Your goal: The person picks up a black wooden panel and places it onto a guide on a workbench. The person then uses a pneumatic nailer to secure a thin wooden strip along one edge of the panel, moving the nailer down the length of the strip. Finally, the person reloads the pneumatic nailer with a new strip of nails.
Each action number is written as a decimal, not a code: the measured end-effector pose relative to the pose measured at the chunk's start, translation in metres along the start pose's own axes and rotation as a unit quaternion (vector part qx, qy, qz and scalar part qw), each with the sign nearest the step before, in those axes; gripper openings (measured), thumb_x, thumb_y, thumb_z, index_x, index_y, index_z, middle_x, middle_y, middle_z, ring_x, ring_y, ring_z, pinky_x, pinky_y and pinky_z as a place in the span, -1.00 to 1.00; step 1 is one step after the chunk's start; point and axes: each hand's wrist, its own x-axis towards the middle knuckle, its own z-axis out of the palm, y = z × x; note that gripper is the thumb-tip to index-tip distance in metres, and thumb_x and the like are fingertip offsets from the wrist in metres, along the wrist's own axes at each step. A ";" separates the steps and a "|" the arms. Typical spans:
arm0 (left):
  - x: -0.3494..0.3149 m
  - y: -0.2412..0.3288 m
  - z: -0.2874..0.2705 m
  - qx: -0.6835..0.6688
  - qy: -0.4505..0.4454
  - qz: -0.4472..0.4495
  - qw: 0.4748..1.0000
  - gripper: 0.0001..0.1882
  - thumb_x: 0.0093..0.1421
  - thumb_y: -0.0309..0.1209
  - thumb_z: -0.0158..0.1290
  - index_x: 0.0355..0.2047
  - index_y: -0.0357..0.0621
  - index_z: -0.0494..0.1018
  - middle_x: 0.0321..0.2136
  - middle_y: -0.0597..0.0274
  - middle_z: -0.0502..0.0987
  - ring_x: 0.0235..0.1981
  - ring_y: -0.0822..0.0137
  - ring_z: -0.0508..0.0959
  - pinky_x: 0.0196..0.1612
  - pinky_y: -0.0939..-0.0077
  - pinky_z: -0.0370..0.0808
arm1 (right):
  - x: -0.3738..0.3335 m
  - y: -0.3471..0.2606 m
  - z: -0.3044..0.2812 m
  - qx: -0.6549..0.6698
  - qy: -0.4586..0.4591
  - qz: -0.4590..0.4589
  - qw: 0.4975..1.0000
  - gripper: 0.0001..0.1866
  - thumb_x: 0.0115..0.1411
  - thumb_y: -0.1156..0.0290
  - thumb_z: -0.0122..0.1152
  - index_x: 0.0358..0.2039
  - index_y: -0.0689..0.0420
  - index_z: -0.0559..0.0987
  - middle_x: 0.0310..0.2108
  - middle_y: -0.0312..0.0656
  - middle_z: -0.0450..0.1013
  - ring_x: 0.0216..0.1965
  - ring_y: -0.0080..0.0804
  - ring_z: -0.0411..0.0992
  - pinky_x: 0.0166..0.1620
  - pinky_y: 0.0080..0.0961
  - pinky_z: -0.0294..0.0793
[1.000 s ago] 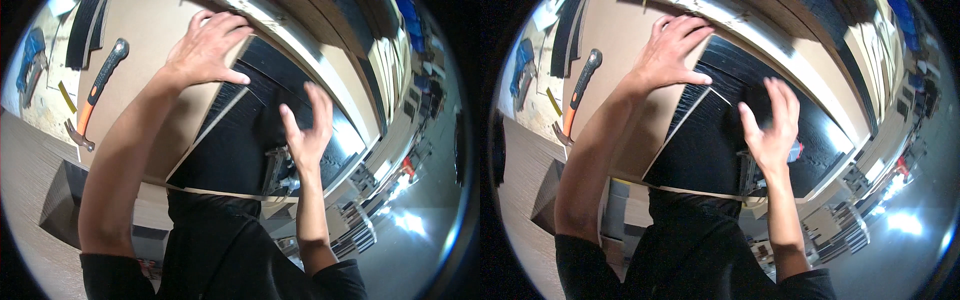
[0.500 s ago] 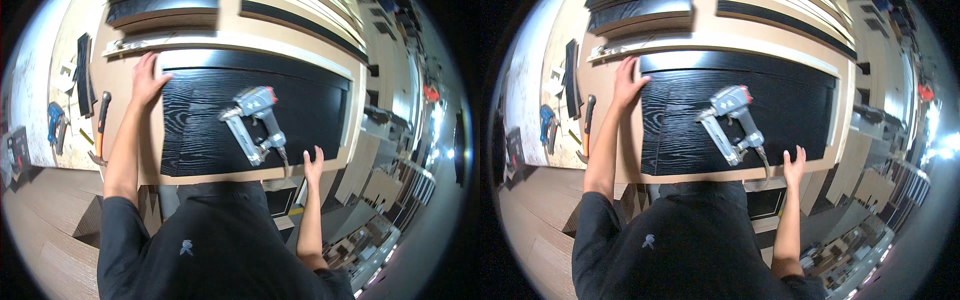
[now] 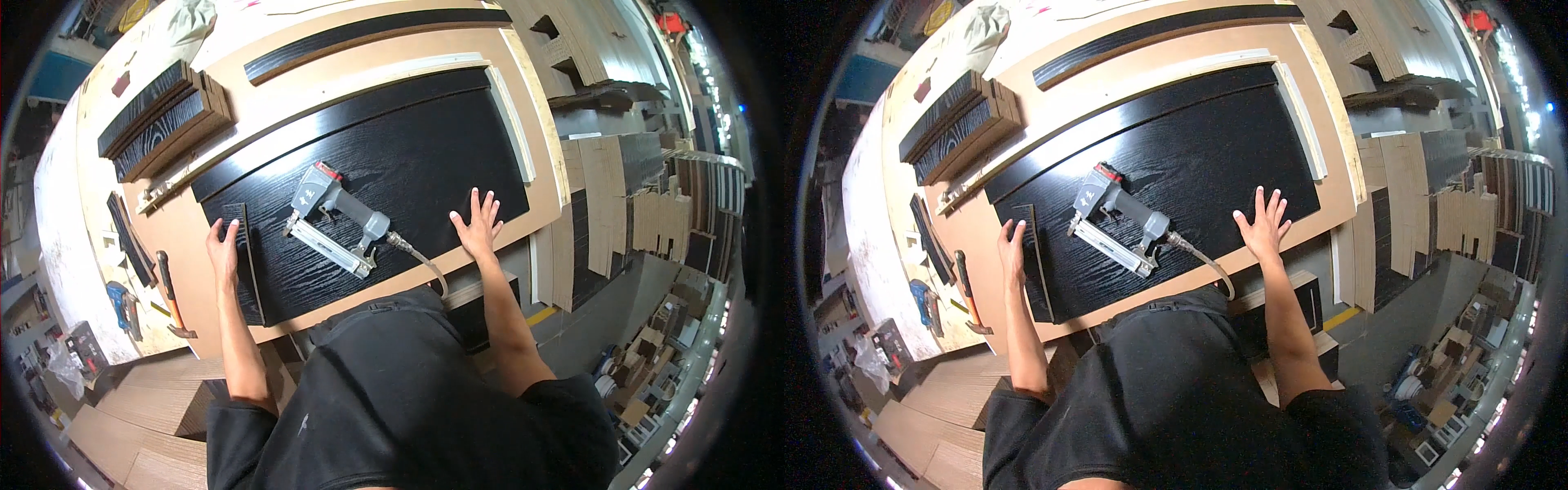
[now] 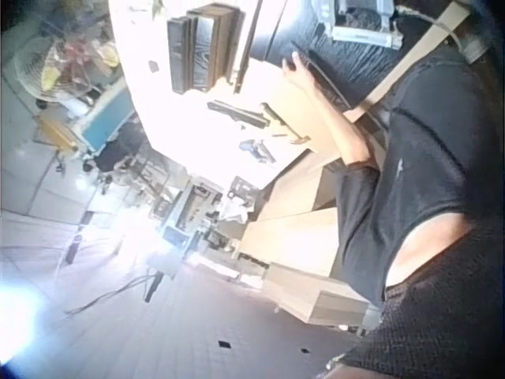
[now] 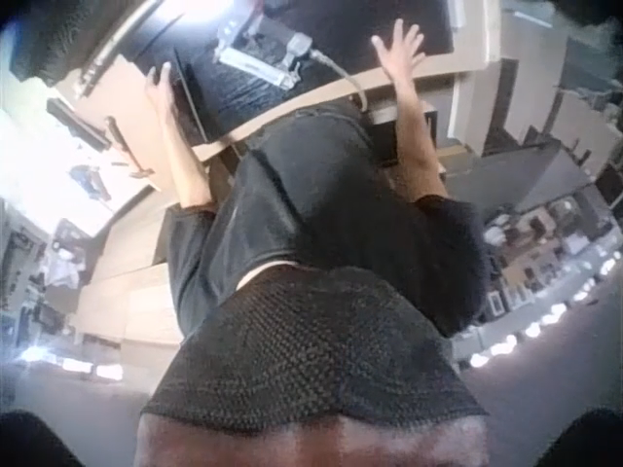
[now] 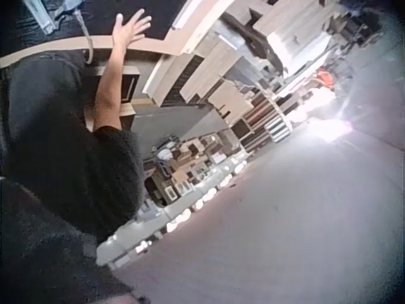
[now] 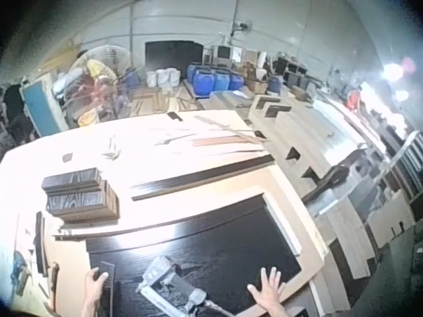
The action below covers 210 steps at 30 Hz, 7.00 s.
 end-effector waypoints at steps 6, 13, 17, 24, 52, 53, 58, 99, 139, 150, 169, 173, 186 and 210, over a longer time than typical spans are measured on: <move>0.003 0.017 0.004 -0.051 0.017 -0.013 0.998 -0.07 0.13 0.00 0.20 0.31 -0.39 0.12 0.31 -0.19 0.18 0.34 0.00 0.17 0.37 0.21 0.07 | 0.004 -0.002 0.000 0.004 -0.036 0.019 0.999 -0.08 0.22 -0.21 0.07 0.45 -0.21 -0.09 0.47 0.05 -0.38 0.47 0.12 -0.43 0.27 0.51 -0.30; -0.007 0.010 -0.002 -0.058 0.023 0.007 0.998 -0.12 0.15 -0.03 0.19 0.31 -0.35 0.15 0.29 -0.18 0.21 0.32 0.02 0.20 0.36 0.24 0.08 | 0.000 -0.005 -0.003 0.017 0.004 0.010 1.000 -0.10 0.20 -0.17 0.13 0.43 -0.19 -0.01 0.47 0.06 -0.32 0.47 0.11 -0.37 0.27 0.52 -0.24; -0.017 -0.005 -0.014 -0.118 -0.019 0.010 0.993 -0.21 0.20 -0.09 0.17 0.26 -0.40 0.21 0.23 -0.16 0.30 0.27 0.10 0.29 0.31 0.33 0.17 | 0.005 0.017 0.005 0.058 0.247 0.140 0.957 -0.33 0.06 0.10 0.36 0.13 0.15 0.43 0.26 0.11 0.18 0.22 0.05 0.25 0.21 -0.08 0.32; -0.023 -0.007 0.014 -0.042 0.083 -0.008 0.996 -0.14 0.09 0.00 0.24 0.21 -0.41 0.28 0.16 -0.23 0.36 0.20 0.01 0.37 0.26 0.26 0.25 | 0.021 0.045 -0.014 0.674 0.017 0.413 0.612 -0.24 0.00 0.07 0.28 0.20 0.08 0.32 0.10 0.01 0.24 -0.01 -0.10 0.28 0.05 0.01 0.34; -0.013 -0.022 0.001 0.176 0.193 0.052 0.964 -0.30 -0.05 -0.10 0.29 0.00 -0.31 0.38 -0.10 -0.06 0.41 -0.01 -0.02 0.41 0.04 0.06 0.39 | -0.045 -0.203 0.010 0.035 -0.011 -0.226 0.973 -0.24 -0.04 0.14 0.43 0.13 0.26 0.41 -0.01 0.10 0.42 0.07 0.07 0.38 0.13 -0.15 0.36; -0.006 -0.020 0.000 0.169 0.188 0.061 0.966 -0.27 -0.04 -0.07 0.28 0.03 -0.32 0.37 -0.09 -0.08 0.41 0.02 -0.03 0.40 0.07 0.07 0.38 | -0.039 -0.205 0.012 0.027 -0.019 -0.229 0.973 -0.24 -0.04 0.14 0.43 0.13 0.26 0.41 -0.01 0.10 0.42 0.07 0.07 0.38 0.13 -0.15 0.36; 0.027 -0.010 0.004 0.130 0.202 0.092 0.966 -0.27 0.00 -0.08 0.27 0.07 -0.33 0.36 -0.07 -0.08 0.41 0.02 -0.03 0.40 0.10 0.12 0.36 | -0.008 -0.223 0.022 0.040 -0.106 -0.203 0.973 -0.31 -0.09 0.23 0.45 0.06 0.21 0.47 -0.03 0.09 0.51 0.02 0.00 0.48 0.10 -0.23 0.42; 0.042 -0.020 0.002 0.057 0.161 0.054 0.984 -0.29 0.00 -0.18 0.30 0.09 -0.26 0.32 -0.04 0.07 0.41 -0.03 0.11 0.40 0.03 0.17 0.34 | 0.021 -0.257 0.030 0.059 -0.228 -0.087 0.968 -0.57 -0.06 0.54 0.25 -0.11 0.29 0.45 -0.26 -0.22 0.46 -0.24 -0.42 0.40 -0.08 -0.50 0.39; 0.048 -0.019 0.005 0.050 0.181 0.084 0.979 -0.22 -0.01 -0.25 0.32 0.14 -0.29 0.23 -0.01 -0.02 0.34 0.05 0.04 0.35 0.12 0.07 0.27 | 0.018 -0.257 0.030 0.080 -0.230 -0.085 0.966 -0.49 -0.08 0.56 0.25 -0.03 0.29 0.46 -0.18 -0.17 0.50 -0.16 -0.34 0.44 0.05 -0.45 0.37; 0.051 -0.015 0.010 0.027 0.206 0.047 0.977 -0.30 -0.04 -0.19 0.32 0.07 -0.18 0.31 0.01 0.04 0.38 0.11 0.09 0.34 0.22 0.11 0.19 | 0.015 -0.264 0.027 0.086 -0.234 -0.101 0.963 -0.54 -0.07 0.53 0.24 -0.08 0.28 0.49 -0.22 -0.17 0.53 -0.20 -0.37 0.46 -0.02 -0.47 0.40; 0.051 -0.015 0.011 0.065 0.196 0.029 0.978 -0.30 -0.03 -0.13 0.29 0.08 -0.16 0.33 0.00 0.10 0.37 0.11 0.16 0.32 0.22 0.11 0.13 | -0.002 -0.304 -0.028 0.243 -0.422 -0.024 0.873 -0.61 -0.11 0.76 0.14 -0.17 0.33 0.49 -0.38 -0.15 0.53 -0.44 -0.40 0.50 -0.37 -0.46 0.54; 0.053 -0.016 0.012 0.074 0.194 0.031 0.978 -0.30 -0.03 -0.12 0.29 0.08 -0.15 0.33 0.01 0.11 0.37 0.11 0.17 0.31 0.21 0.11 0.11 | -0.013 -0.347 -0.054 0.180 -0.336 -0.044 0.923 -0.70 -0.08 0.67 0.28 -0.28 0.27 0.49 -0.48 -0.20 0.48 -0.53 -0.42 0.46 -0.40 -0.48 0.48; 0.053 -0.015 0.010 0.033 0.206 0.021 0.978 -0.32 -0.07 -0.16 0.32 0.03 -0.12 0.35 -0.03 0.14 0.38 0.10 0.15 0.31 0.21 0.13 0.09 | -0.044 -0.498 -0.022 0.073 -0.322 -0.230 0.915 -0.69 0.01 0.49 0.27 -0.21 0.35 0.57 -0.64 -0.24 0.41 -0.67 -0.54 0.36 -0.53 -0.60 0.35; 0.053 -0.019 0.012 0.049 0.188 0.032 0.980 -0.31 -0.04 -0.17 0.33 0.05 -0.14 0.31 -0.06 0.14 0.36 0.07 0.18 0.31 0.17 0.14 0.10 | -0.049 -0.512 0.000 -0.001 -0.307 -0.234 0.923 -0.70 -0.06 0.55 0.21 -0.23 0.30 0.55 -0.58 -0.25 0.43 -0.65 -0.54 0.38 -0.51 -0.61 0.37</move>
